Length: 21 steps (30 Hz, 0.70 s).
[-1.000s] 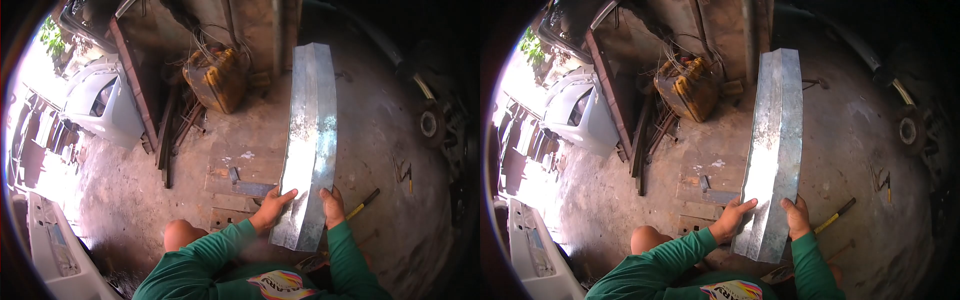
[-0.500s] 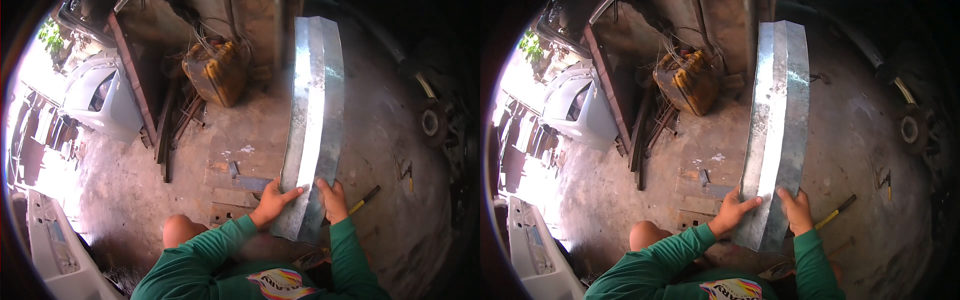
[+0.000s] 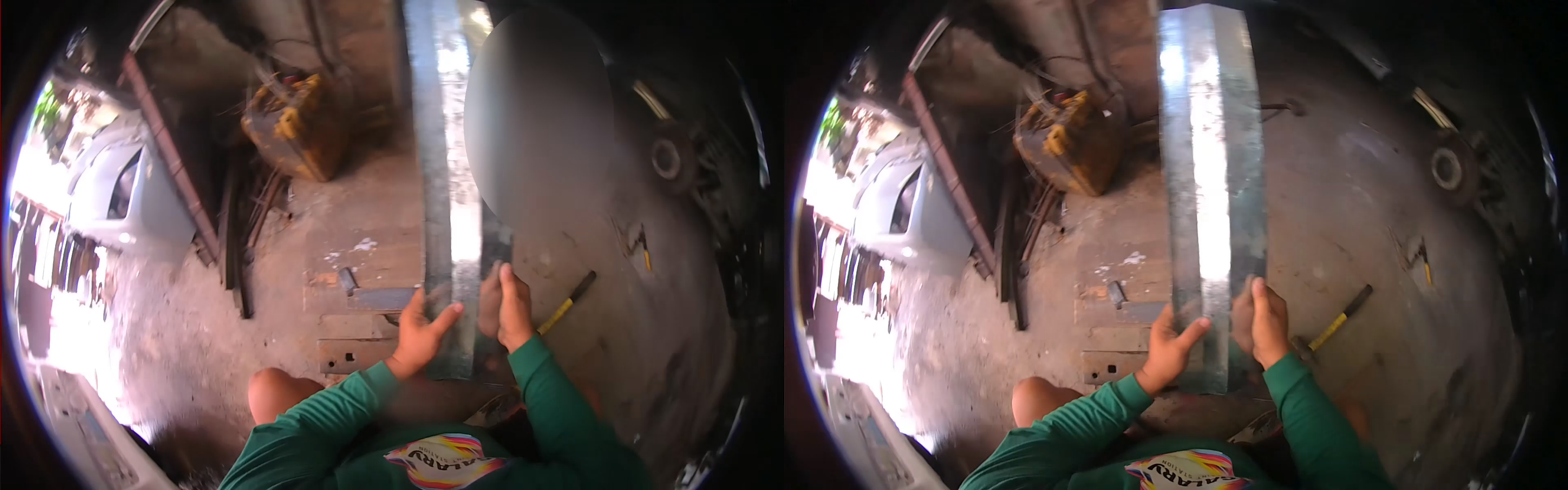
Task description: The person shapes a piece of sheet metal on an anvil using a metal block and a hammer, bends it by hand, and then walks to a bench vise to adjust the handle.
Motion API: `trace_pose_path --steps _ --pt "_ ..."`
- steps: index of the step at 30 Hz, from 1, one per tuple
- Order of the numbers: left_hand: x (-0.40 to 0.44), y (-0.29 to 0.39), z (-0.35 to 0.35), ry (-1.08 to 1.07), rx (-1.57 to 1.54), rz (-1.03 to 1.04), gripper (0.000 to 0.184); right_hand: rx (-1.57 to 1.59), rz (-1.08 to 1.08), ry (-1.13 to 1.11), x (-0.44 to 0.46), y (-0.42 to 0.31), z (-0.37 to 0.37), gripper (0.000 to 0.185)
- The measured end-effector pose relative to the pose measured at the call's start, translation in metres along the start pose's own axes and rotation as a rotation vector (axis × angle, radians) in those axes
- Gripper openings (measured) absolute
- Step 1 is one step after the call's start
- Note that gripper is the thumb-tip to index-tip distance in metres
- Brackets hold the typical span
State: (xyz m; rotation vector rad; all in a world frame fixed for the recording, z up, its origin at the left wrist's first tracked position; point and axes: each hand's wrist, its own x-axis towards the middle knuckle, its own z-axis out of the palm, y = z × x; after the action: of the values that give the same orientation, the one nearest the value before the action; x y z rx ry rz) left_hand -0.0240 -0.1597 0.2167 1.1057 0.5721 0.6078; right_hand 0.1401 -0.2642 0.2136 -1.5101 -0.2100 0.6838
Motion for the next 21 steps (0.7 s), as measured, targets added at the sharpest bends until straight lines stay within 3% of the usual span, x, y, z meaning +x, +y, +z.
trace_pose_path --steps 9,18,20,21 --pt "-0.005 0.001 -0.003 0.016 -0.061 -0.113 0.039 0.017 -0.007 -0.019 -0.001 0.002 0.002 0.057" --pt "-0.005 0.002 0.002 -0.017 -0.023 -0.089 0.041 -0.071 -0.029 -0.057 0.01 0.006 -0.012 0.056" --pt "-0.003 -0.001 0.004 -0.082 0.141 0.029 0.044 -0.081 -0.083 -0.079 0.014 0.003 -0.019 0.055" --pt "0.001 0.004 0.001 -0.159 0.127 -0.034 0.046 -0.065 -0.051 -0.076 0.014 -0.002 -0.024 0.054"
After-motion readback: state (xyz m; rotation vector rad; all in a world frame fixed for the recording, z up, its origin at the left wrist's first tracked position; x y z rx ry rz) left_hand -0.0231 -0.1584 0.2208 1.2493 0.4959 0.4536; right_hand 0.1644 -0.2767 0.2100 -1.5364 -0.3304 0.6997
